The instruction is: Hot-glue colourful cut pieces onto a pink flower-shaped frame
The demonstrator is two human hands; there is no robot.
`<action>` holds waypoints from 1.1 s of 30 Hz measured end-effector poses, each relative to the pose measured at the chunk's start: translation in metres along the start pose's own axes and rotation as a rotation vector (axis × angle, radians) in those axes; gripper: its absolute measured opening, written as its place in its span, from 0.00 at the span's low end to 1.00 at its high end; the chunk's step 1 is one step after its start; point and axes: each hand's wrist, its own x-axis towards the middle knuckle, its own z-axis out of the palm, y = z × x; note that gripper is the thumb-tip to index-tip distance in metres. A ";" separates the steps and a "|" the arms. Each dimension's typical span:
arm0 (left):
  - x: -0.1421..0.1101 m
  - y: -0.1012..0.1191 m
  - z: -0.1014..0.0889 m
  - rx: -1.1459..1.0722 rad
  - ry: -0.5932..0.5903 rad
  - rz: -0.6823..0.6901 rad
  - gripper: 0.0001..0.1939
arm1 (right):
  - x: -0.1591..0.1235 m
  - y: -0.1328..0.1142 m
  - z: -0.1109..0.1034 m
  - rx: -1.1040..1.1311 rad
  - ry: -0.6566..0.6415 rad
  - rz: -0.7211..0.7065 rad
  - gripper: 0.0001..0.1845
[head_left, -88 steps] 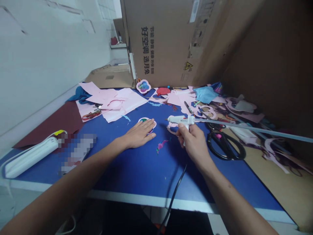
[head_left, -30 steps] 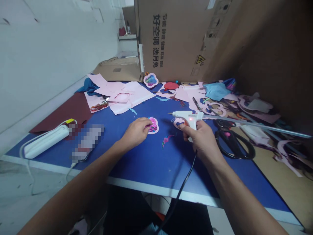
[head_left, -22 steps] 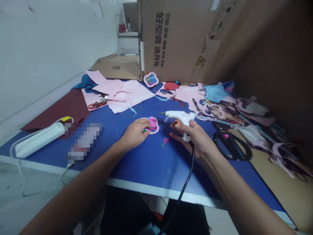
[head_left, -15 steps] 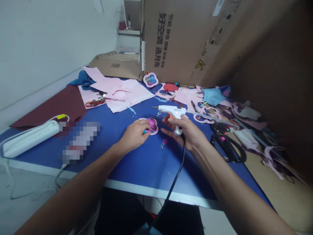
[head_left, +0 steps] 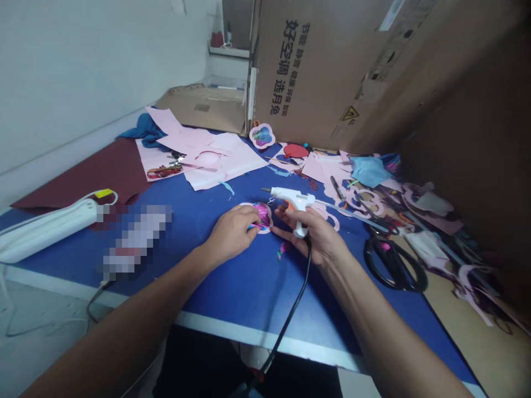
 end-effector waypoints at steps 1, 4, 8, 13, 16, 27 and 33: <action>0.000 0.000 0.000 0.005 -0.004 0.001 0.10 | 0.000 -0.001 0.000 -0.001 -0.002 -0.003 0.20; 0.000 0.000 0.000 0.012 -0.011 0.002 0.09 | 0.002 -0.001 0.000 0.010 -0.008 -0.006 0.21; 0.000 0.001 0.000 0.020 -0.015 -0.002 0.08 | 0.005 0.001 0.001 0.039 -0.005 -0.007 0.20; 0.001 0.003 -0.001 0.043 -0.021 -0.009 0.07 | 0.009 0.001 0.000 0.065 -0.017 -0.001 0.20; 0.000 0.004 -0.001 0.064 -0.017 -0.005 0.07 | 0.010 0.002 0.000 0.085 -0.024 0.000 0.20; 0.000 0.007 0.004 0.113 0.025 0.001 0.07 | 0.013 0.006 0.001 0.151 -0.017 -0.021 0.19; 0.001 0.019 0.007 0.203 0.042 -0.100 0.06 | 0.014 0.009 0.002 0.170 -0.026 -0.033 0.18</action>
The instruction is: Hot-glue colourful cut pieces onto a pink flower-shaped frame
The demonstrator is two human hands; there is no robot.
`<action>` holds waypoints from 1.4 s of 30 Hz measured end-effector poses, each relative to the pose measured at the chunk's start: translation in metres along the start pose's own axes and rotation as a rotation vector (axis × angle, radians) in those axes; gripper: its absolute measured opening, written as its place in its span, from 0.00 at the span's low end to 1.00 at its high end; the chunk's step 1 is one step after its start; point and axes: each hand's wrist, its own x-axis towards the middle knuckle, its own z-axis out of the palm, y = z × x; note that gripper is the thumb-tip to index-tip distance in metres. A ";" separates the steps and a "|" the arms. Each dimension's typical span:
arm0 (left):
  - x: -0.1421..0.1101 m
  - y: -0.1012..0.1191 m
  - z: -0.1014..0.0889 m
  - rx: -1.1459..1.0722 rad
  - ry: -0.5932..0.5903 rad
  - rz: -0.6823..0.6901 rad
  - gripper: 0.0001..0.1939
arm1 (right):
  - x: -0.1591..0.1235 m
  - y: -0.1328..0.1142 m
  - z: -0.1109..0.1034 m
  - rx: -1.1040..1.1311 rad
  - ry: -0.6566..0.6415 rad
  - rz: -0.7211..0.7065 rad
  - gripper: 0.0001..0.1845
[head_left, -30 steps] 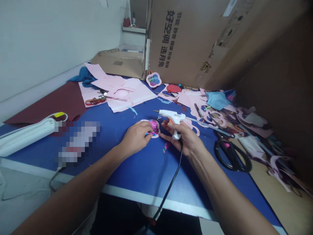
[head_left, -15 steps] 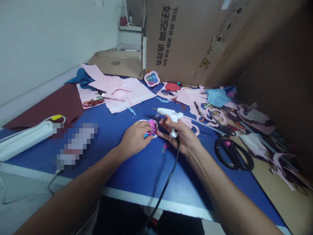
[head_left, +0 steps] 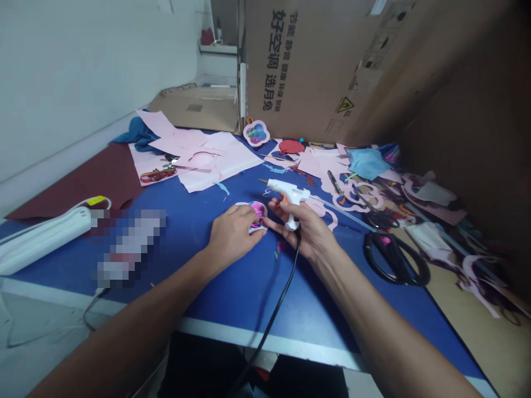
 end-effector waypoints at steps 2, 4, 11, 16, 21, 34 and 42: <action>0.000 0.002 -0.001 0.009 0.001 -0.008 0.04 | 0.000 0.001 0.000 0.007 -0.009 0.001 0.18; 0.001 0.002 -0.001 0.004 0.008 -0.017 0.02 | 0.000 0.000 0.000 0.006 -0.007 0.004 0.18; 0.005 -0.006 0.004 -0.121 0.040 -0.098 0.09 | -0.003 -0.005 -0.003 -0.075 0.045 -0.064 0.21; 0.011 -0.015 0.007 -0.246 -0.002 -0.133 0.10 | -0.016 -0.010 -0.002 -0.163 0.101 -0.009 0.19; 0.014 -0.020 0.006 -0.322 -0.036 -0.132 0.09 | -0.038 -0.013 -0.008 -0.326 0.125 -0.045 0.19; 0.018 -0.026 0.007 -0.397 -0.071 -0.153 0.10 | -0.086 -0.001 -0.015 -0.903 0.034 -0.242 0.29; 0.020 -0.028 0.008 -0.399 -0.065 -0.153 0.11 | -0.077 0.007 -0.016 -1.014 0.009 -0.266 0.29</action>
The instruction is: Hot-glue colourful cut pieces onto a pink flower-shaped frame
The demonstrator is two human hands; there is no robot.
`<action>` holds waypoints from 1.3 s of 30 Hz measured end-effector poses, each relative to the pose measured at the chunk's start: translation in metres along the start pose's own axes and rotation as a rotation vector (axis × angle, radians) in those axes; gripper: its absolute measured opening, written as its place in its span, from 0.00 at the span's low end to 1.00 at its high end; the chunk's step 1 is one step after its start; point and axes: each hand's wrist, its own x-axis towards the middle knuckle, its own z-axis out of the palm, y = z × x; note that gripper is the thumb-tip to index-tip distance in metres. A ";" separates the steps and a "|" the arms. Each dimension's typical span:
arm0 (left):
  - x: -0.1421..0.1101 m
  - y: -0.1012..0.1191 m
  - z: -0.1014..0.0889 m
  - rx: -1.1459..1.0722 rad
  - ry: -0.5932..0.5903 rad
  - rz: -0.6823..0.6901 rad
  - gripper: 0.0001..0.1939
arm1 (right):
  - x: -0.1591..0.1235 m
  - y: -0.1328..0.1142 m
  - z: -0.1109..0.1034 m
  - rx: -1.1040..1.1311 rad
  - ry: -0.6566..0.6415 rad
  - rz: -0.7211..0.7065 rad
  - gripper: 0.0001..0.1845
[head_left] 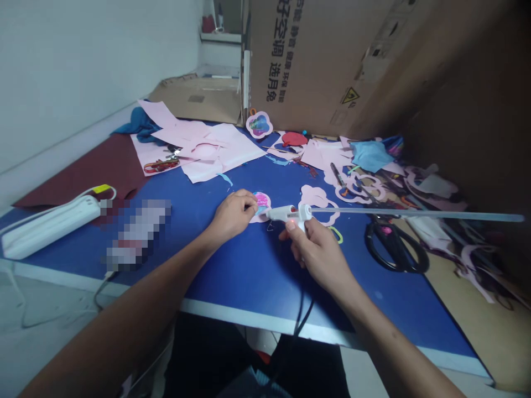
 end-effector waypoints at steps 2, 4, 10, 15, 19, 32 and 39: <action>0.000 0.000 0.000 0.000 -0.004 0.011 0.11 | 0.001 0.002 0.002 -0.029 0.006 -0.016 0.29; 0.000 0.000 0.001 -0.001 -0.003 0.017 0.11 | 0.001 0.004 0.004 -0.038 0.008 -0.024 0.29; 0.000 0.001 0.001 -0.007 -0.006 0.009 0.11 | 0.002 0.005 0.007 -0.039 -0.002 -0.038 0.28; 0.000 0.001 0.000 -0.004 -0.004 0.007 0.11 | 0.004 0.006 0.009 -0.073 0.004 -0.061 0.28; 0.000 0.000 0.001 -0.003 -0.002 0.016 0.11 | 0.004 0.007 0.009 -0.089 0.001 -0.072 0.28; -0.001 0.003 0.000 0.002 -0.011 -0.001 0.11 | 0.003 0.010 0.008 -0.096 -0.008 -0.075 0.25; -0.001 0.002 0.000 0.004 -0.009 -0.004 0.11 | 0.003 0.007 0.009 -0.099 -0.006 -0.089 0.23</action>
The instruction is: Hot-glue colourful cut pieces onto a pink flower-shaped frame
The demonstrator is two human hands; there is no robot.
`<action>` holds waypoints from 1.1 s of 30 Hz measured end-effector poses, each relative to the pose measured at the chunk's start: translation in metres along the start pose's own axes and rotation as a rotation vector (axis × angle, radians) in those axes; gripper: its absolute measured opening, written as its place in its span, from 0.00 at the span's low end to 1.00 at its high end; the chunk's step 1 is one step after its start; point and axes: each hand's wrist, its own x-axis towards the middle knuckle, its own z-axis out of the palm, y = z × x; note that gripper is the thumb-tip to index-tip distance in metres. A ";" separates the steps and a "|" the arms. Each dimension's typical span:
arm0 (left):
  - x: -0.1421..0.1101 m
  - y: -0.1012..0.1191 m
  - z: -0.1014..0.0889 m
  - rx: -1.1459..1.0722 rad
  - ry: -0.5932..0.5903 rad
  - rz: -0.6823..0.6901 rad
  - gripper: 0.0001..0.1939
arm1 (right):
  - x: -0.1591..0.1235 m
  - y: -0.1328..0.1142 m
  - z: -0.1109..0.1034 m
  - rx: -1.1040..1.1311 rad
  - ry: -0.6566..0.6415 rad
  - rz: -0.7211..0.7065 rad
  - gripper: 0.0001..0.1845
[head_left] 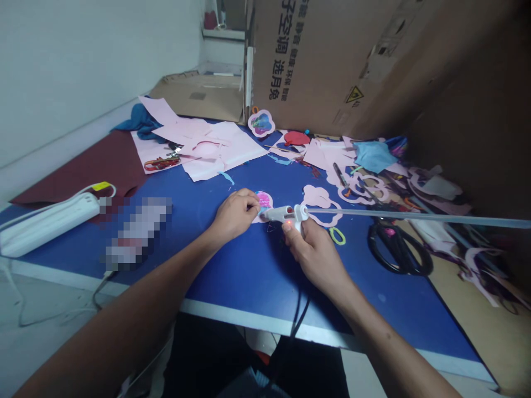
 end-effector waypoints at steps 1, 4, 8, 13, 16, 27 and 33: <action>0.000 0.000 0.000 0.000 0.000 0.002 0.10 | 0.000 0.000 0.000 -0.001 0.000 0.002 0.23; 0.000 0.000 0.000 0.000 -0.002 0.009 0.10 | 0.000 0.000 0.000 0.006 0.001 0.004 0.22; 0.000 0.000 0.000 -0.011 0.002 0.010 0.10 | 0.000 0.002 0.000 0.010 -0.004 -0.002 0.21; 0.000 0.000 0.000 -0.017 0.000 -0.004 0.10 | 0.000 0.004 -0.001 0.015 0.025 -0.008 0.21; -0.001 -0.001 0.001 -0.013 -0.002 -0.006 0.10 | 0.000 0.006 -0.001 0.027 0.050 -0.021 0.21; 0.000 -0.002 0.001 -0.017 -0.001 0.004 0.10 | 0.005 0.008 -0.005 -0.007 0.102 -0.008 0.23; -0.001 -0.002 0.001 -0.024 0.009 -0.004 0.09 | 0.006 0.009 -0.005 -0.004 0.116 -0.014 0.24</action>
